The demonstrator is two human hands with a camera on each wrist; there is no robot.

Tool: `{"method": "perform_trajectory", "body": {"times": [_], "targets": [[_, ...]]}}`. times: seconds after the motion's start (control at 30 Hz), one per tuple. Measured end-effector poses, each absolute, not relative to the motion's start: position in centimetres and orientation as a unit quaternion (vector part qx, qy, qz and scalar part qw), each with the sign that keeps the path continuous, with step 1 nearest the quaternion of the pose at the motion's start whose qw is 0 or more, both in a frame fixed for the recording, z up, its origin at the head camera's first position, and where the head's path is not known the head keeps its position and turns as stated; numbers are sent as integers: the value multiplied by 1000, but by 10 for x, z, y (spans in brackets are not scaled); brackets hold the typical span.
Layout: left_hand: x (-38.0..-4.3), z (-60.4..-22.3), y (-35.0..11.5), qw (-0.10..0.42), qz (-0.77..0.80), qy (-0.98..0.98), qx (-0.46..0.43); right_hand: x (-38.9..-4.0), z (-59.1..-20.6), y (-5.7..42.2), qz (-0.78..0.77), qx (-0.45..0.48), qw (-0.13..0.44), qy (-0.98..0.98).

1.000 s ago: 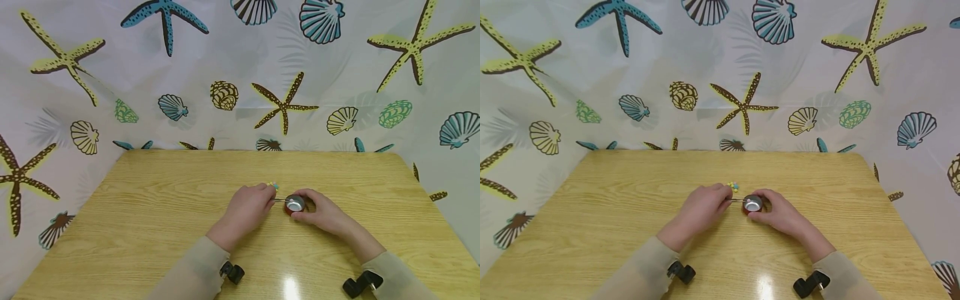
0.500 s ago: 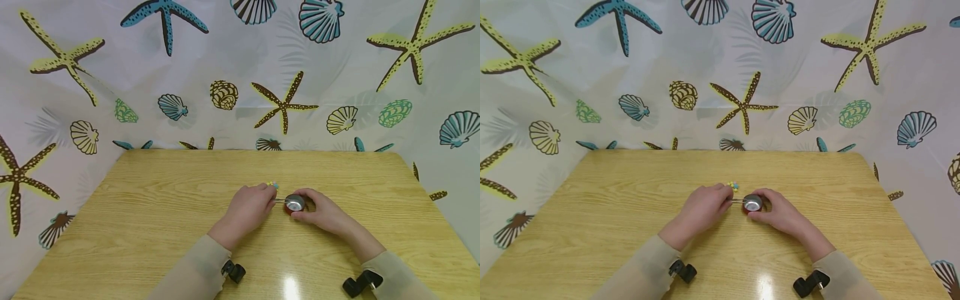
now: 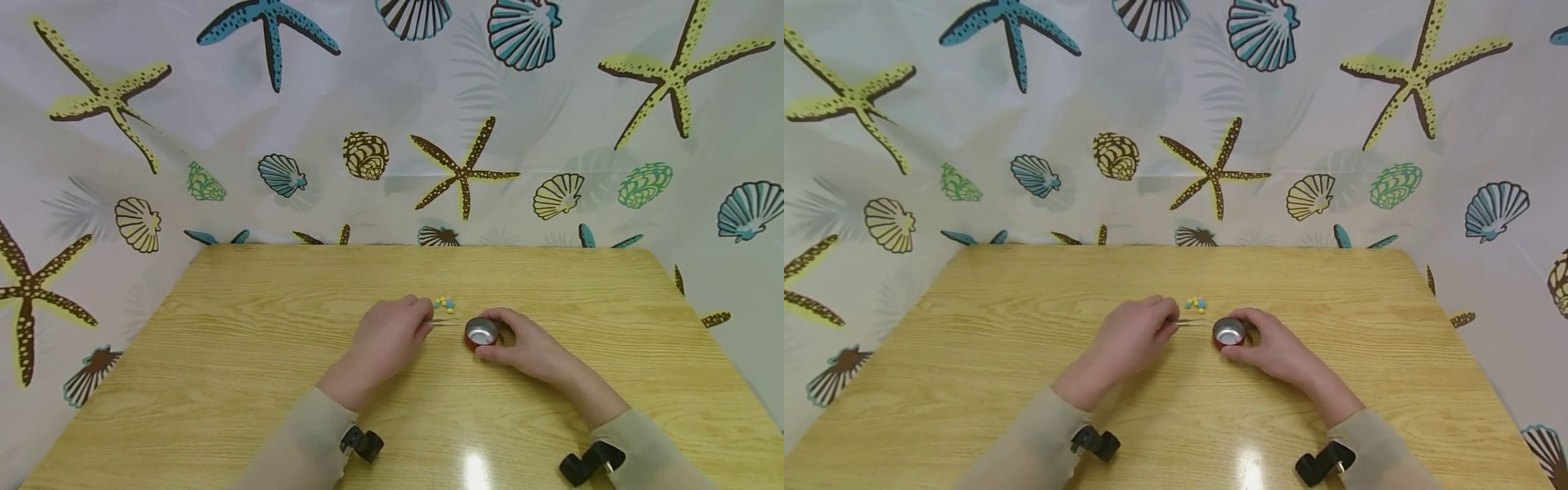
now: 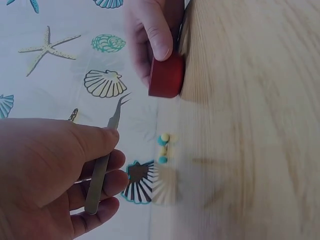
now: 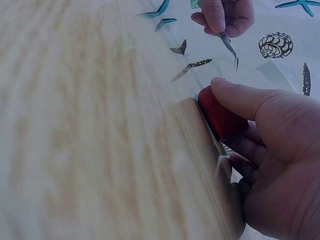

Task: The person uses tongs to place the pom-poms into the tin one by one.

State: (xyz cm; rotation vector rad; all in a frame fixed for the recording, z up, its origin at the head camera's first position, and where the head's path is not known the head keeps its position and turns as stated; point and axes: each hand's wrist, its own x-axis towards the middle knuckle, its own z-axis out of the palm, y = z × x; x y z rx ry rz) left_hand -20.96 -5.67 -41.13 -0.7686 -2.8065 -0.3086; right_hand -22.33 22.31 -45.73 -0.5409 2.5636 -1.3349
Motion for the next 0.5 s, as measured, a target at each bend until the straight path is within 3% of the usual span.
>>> {"method": "perform_trajectory", "body": {"times": [0.5], "targets": [[-198,-407,-116,114,-132,-953,-246,-222,-458,223,-451,-181,104,868]]}}
